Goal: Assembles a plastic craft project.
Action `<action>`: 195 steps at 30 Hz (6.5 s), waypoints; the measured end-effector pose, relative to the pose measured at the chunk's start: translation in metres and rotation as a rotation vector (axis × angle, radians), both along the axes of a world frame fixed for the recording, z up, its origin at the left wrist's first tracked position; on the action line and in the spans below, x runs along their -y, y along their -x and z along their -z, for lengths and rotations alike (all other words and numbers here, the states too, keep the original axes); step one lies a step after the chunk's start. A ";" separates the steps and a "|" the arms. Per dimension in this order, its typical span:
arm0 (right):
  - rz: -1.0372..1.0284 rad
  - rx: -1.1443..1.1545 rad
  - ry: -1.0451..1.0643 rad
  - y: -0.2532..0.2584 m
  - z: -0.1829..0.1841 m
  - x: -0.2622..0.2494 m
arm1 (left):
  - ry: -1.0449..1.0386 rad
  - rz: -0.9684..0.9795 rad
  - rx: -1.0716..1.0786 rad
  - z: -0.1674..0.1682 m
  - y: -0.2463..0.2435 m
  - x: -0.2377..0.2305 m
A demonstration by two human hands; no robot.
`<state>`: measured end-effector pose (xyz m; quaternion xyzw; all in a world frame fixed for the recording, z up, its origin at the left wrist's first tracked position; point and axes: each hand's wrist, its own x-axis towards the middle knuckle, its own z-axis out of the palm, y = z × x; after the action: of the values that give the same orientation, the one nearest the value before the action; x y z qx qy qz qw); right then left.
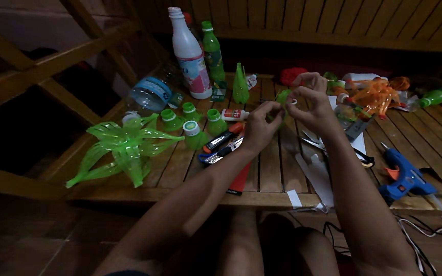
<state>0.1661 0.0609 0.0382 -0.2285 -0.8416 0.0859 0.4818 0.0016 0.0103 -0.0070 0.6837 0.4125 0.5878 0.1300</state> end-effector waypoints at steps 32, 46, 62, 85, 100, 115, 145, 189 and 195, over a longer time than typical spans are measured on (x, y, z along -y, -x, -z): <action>0.013 0.002 0.025 0.001 0.000 0.000 | 0.028 -0.026 -0.030 -0.002 -0.001 0.003; -0.025 0.020 0.002 -0.002 0.004 -0.001 | 0.105 -0.082 -0.069 -0.010 0.000 0.012; -0.134 -0.056 0.238 -0.003 -0.001 0.003 | 0.116 -0.077 0.023 -0.006 0.004 0.008; -0.199 0.035 0.182 -0.004 0.001 0.000 | -0.049 -0.092 -0.134 -0.002 0.002 0.008; -0.141 0.126 0.104 -0.012 0.002 -0.005 | -0.124 -0.140 -0.218 0.000 0.000 0.008; -0.144 0.109 -0.048 -0.010 -0.001 -0.002 | -0.117 -0.130 -0.200 -0.003 -0.004 0.011; 0.128 -0.326 0.058 -0.010 -0.006 0.007 | 0.005 -0.094 -0.029 -0.005 0.003 0.007; -0.127 0.009 0.586 0.000 0.016 -0.013 | 0.275 0.073 0.096 -0.024 0.022 0.011; -0.211 0.014 0.557 -0.002 0.018 -0.011 | 0.314 0.058 0.072 -0.023 0.019 0.011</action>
<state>0.1677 0.0723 0.0202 -0.2637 -0.8081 0.3614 0.3832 -0.0173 -0.0011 0.0155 0.6451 0.4745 0.5361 0.2668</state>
